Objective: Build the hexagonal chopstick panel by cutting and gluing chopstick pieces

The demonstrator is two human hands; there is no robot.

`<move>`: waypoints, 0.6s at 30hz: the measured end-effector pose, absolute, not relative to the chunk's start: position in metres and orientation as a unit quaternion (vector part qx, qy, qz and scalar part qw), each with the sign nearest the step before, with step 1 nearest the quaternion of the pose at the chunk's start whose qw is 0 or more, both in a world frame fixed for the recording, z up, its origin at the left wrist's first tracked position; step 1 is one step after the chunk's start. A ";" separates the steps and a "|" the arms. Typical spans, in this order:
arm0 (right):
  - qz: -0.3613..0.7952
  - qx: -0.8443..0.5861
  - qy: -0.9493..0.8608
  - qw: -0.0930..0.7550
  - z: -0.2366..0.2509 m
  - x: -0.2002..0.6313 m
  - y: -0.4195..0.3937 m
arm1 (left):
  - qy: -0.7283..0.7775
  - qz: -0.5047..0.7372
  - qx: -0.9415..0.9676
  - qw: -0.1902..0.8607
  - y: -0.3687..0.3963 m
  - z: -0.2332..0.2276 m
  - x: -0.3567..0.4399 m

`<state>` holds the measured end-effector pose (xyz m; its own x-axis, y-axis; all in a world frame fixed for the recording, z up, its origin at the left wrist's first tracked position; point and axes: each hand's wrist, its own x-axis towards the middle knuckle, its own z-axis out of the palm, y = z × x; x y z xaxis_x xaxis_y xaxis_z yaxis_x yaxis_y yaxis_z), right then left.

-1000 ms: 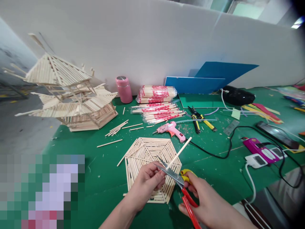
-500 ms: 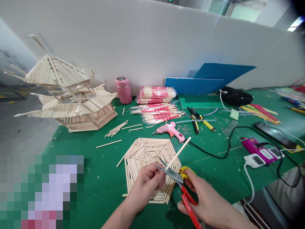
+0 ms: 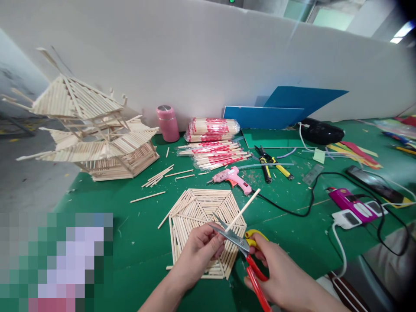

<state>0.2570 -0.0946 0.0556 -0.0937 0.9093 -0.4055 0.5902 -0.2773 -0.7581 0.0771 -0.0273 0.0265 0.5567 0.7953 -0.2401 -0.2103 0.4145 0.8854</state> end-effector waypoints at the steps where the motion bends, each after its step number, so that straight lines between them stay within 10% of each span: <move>1: 0.464 -0.650 -0.576 0.174 0.056 0.257 -0.094 | 0.341 0.331 0.440 0.762 -0.028 0.026 0.077; 18: 0.187 -0.794 -0.576 0.057 0.037 0.334 -0.107 | 0.467 0.486 0.403 0.619 -0.010 0.024 0.071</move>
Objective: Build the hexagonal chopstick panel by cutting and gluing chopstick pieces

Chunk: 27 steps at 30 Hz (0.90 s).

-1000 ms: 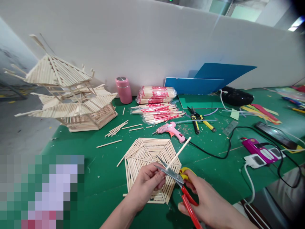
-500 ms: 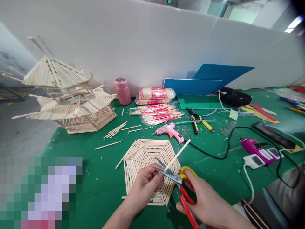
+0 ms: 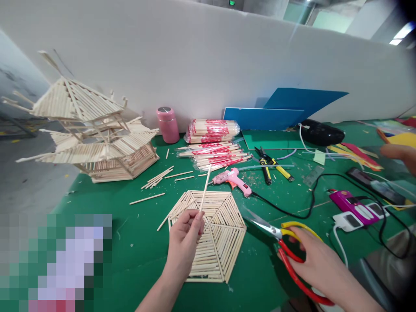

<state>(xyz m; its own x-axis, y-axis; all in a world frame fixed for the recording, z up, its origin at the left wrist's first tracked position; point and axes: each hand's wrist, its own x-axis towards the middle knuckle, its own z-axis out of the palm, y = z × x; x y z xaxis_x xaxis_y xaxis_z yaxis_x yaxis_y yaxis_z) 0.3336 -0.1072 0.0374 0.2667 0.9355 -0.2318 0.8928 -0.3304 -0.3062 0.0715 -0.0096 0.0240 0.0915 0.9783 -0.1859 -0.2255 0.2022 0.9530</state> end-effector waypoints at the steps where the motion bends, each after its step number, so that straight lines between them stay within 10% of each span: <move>1: 0.171 -0.798 -0.575 0.047 0.036 0.342 -0.108 | 0.469 0.487 0.408 0.614 -0.011 0.023 0.072; 27: -0.098 -0.768 -0.628 0.081 0.009 0.380 -0.103 | 0.474 0.473 0.500 0.549 -0.013 0.018 0.074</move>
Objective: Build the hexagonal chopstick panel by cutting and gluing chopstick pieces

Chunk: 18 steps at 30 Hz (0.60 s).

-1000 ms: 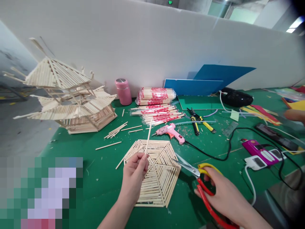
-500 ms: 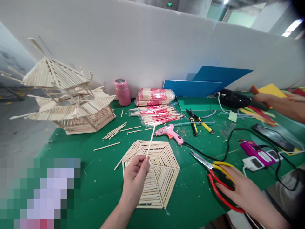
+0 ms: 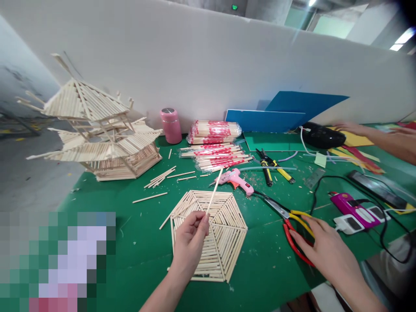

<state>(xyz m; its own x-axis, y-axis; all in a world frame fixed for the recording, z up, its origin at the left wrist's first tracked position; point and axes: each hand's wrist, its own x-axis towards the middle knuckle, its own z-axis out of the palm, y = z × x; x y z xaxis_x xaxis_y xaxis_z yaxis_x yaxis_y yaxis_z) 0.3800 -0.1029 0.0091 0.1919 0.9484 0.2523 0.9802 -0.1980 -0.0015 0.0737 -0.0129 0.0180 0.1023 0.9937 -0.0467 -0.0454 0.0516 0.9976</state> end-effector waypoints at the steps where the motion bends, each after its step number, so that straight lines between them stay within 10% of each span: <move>1: -0.099 -0.760 -0.635 0.094 0.014 0.375 -0.102 | 0.471 0.472 0.509 0.544 -0.013 0.018 0.074; 10: -0.077 -0.583 -0.749 0.305 0.068 0.288 -0.079 | 0.411 0.362 0.763 0.343 -0.022 0.018 0.075; 18: -0.038 -0.517 -0.835 0.187 0.065 0.246 -0.052 | 0.351 0.250 0.896 0.113 -0.023 0.022 0.075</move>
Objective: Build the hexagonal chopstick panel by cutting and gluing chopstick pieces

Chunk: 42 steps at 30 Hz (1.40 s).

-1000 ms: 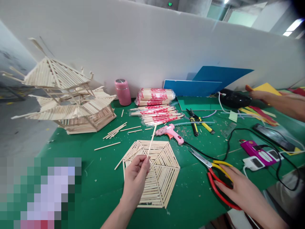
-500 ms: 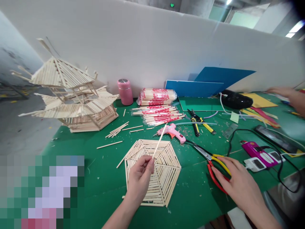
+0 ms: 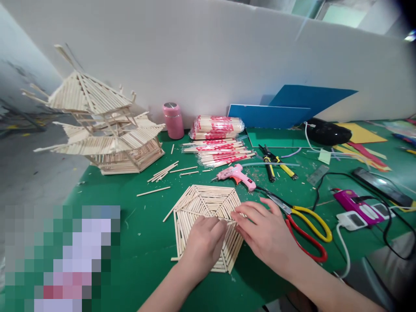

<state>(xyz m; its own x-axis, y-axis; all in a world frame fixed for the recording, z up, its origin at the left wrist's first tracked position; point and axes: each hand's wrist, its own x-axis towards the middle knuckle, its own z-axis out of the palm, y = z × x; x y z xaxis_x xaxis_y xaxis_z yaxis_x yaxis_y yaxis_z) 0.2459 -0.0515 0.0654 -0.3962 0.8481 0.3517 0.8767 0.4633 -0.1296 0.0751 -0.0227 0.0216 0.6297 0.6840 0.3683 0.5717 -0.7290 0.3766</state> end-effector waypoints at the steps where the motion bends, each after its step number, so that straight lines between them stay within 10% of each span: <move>1: -0.031 -0.514 -0.843 0.158 0.062 0.246 -0.050 | 0.349 0.245 0.899 0.100 -0.023 0.022 0.075; 26: 0.009 -0.651 -0.726 0.221 0.045 0.300 -0.038 | 0.455 0.315 0.819 0.153 -0.023 0.022 0.074; 42: 0.079 -0.383 -0.911 0.133 0.027 0.261 -0.081 | 0.492 0.376 0.759 0.198 -0.014 0.021 0.072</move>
